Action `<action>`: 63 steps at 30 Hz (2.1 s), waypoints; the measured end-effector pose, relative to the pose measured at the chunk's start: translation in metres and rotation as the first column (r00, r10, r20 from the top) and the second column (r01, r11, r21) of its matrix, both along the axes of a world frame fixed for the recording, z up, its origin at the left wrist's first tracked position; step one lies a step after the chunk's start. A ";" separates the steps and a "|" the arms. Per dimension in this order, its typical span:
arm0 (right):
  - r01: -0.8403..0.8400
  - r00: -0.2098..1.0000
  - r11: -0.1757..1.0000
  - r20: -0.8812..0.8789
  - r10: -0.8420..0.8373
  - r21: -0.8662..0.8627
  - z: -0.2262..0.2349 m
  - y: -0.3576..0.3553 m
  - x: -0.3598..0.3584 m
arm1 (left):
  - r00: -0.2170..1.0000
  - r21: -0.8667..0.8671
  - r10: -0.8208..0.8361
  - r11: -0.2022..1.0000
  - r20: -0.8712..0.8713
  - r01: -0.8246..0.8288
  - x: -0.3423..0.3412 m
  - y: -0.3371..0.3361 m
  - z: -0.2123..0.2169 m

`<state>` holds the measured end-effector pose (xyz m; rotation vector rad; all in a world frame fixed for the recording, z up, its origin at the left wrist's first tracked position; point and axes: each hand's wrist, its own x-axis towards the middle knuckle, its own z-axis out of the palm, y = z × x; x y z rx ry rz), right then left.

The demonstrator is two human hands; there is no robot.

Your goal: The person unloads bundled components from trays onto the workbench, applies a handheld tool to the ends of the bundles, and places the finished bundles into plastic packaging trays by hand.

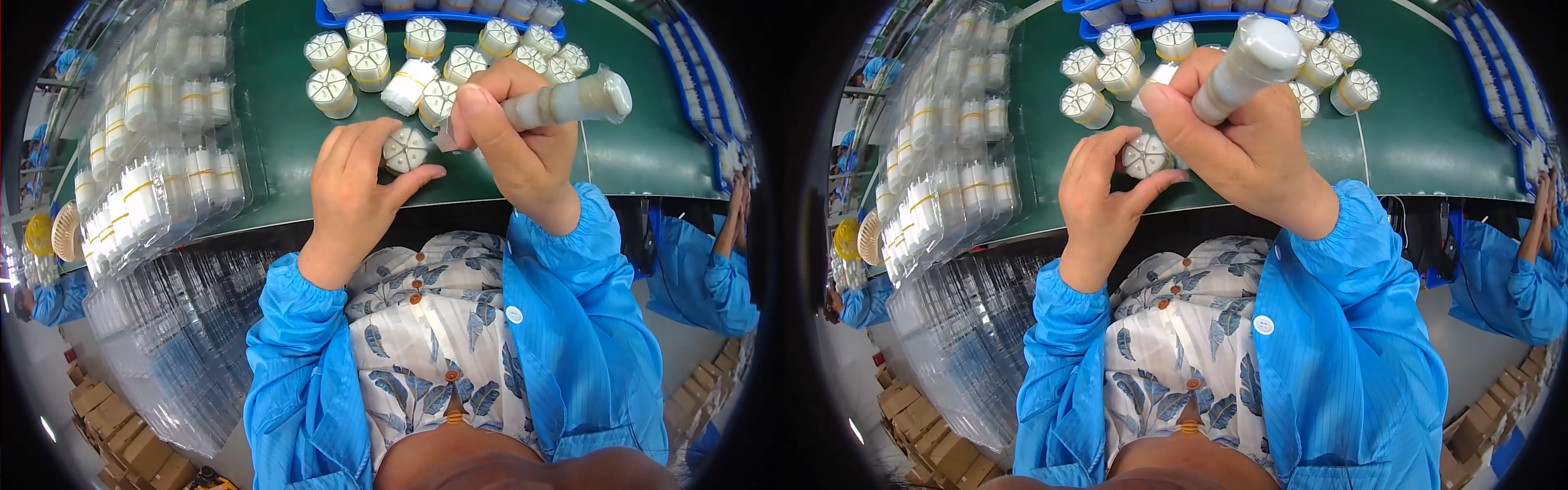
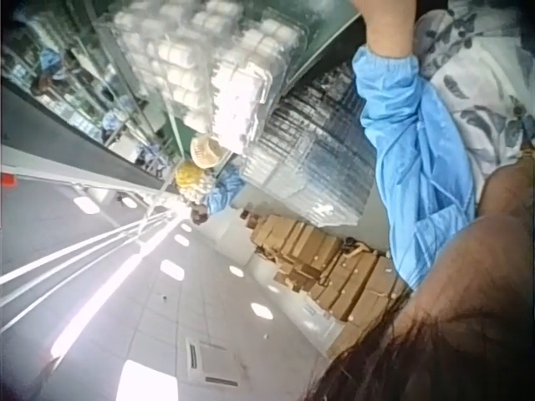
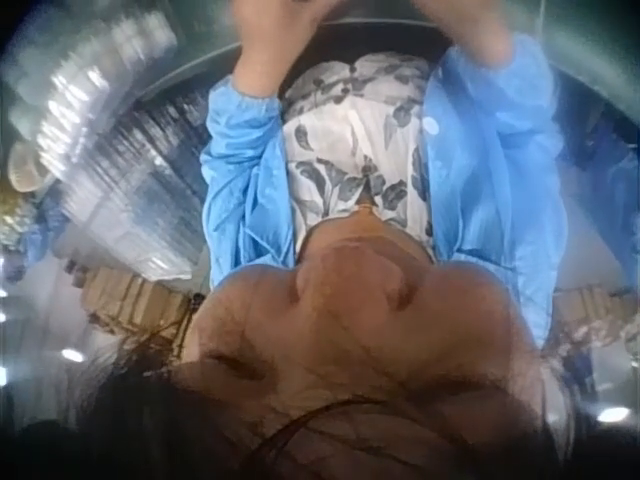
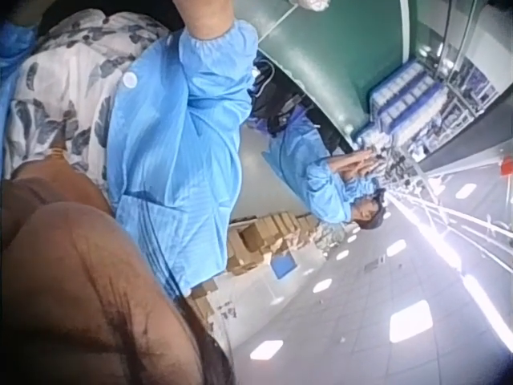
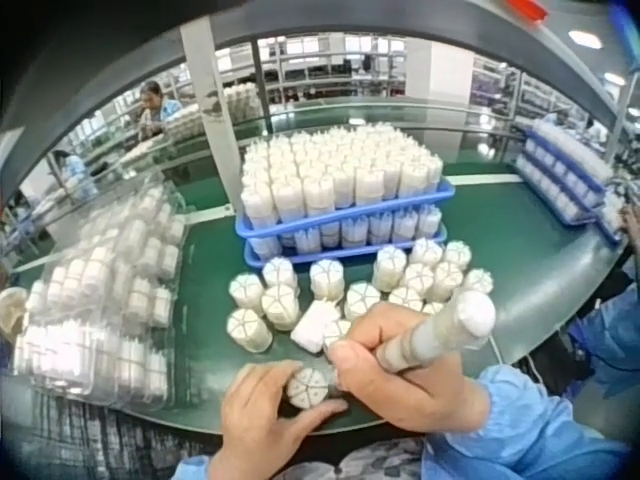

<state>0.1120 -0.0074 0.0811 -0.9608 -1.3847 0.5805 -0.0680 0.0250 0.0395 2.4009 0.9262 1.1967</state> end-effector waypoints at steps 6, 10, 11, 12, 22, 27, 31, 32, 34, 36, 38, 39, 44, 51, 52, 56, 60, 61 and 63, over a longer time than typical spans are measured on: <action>-0.071 0.996 0.997 0.050 0.073 -0.039 -0.003 0.006 -0.006 | 0.996 0.006 -0.071 0.997 0.062 0.071 -0.002 0.001 -0.006; -0.064 0.997 0.997 0.043 0.066 -0.045 -0.001 0.008 -0.007 | 0.991 0.055 -0.082 0.996 0.103 0.077 -0.001 0.004 -0.009; -0.039 0.997 0.998 0.063 0.042 -0.043 -0.001 0.009 -0.009 | 0.991 0.052 -0.081 0.996 0.104 0.076 -0.002 0.003 -0.009; -0.014 0.996 0.999 0.083 0.017 -0.040 -0.001 0.009 -0.010 | 0.992 0.039 -0.078 0.996 0.098 0.075 -0.002 0.002 -0.008; 0.033 0.995 0.994 0.098 -0.023 -0.104 -0.001 0.003 -0.017 | 0.995 -0.021 -0.028 0.999 0.098 0.030 -0.001 -0.003 -0.011; 0.041 0.972 0.985 0.236 -0.001 -0.166 0.002 -0.001 -0.016 | 0.997 0.011 -0.005 1.000 0.078 0.004 0.000 -0.006 -0.013; 0.044 0.960 0.994 0.281 -0.015 -0.098 0.001 0.001 -0.016 | 0.997 0.026 -0.011 1.000 0.077 0.009 0.001 -0.005 -0.010; 0.038 0.962 0.993 0.273 -0.005 -0.114 0.003 0.000 -0.015 | 0.997 0.030 -0.012 0.999 0.077 0.010 0.001 -0.005 -0.010; 0.028 0.964 0.991 0.265 0.006 -0.127 0.003 -0.001 -0.014 | 0.996 0.021 -0.056 0.998 0.075 0.054 0.000 -0.005 -0.010; 0.016 0.999 0.999 0.039 -0.014 -0.048 0.001 0.000 -0.011 | 0.991 0.007 -0.078 0.997 0.111 0.078 0.000 -0.007 -0.009; 0.005 1.000 0.999 0.000 -0.005 -0.049 0.007 -0.003 -0.008 | 0.984 -0.013 -0.106 0.994 0.145 0.109 0.001 -0.013 -0.003; -0.008 0.999 0.999 -0.037 0.006 -0.050 0.009 -0.004 -0.007 | 0.989 -0.065 -0.036 0.997 0.145 0.045 0.001 -0.018 0.001; -0.021 1.000 0.998 0.019 0.022 -0.066 0.002 0.005 -0.008 | 0.994 -0.172 0.025 0.985 0.108 -0.006 0.003 -0.019 -0.007; -0.006 0.998 0.996 0.062 0.011 -0.084 -0.001 0.004 -0.012 | 0.992 -0.132 0.027 0.991 0.125 -0.010 0.005 -0.017 -0.010; -0.008 0.993 0.992 0.113 0.022 -0.127 0.004 0.001 -0.012 | 0.991 -0.131 0.029 0.991 0.131 -0.012 0.005 -0.017 -0.010; 0.032 0.971 0.998 0.238 -0.018 -0.055 0.003 -0.004 -0.017 | 0.991 -0.148 0.038 0.989 0.128 -0.019 0.003 -0.018 -0.010; 0.074 0.957 0.996 0.284 -0.059 -0.043 0.000 -0.003 -0.017 | 0.992 -0.104 0.023 0.995 0.126 -0.010 0.004 -0.017 -0.012; 0.061 0.977 0.995 0.207 -0.043 -0.079 -0.001 0.001 -0.016 | 0.993 -0.087 0.024 0.996 0.115 -0.014 0.003 -0.016 -0.012; 0.043 0.991 0.993 0.128 -0.029 -0.110 0.002 0.003 -0.012 | 0.992 -0.081 0.002 0.997 0.127 0.008 0.002 -0.015 -0.012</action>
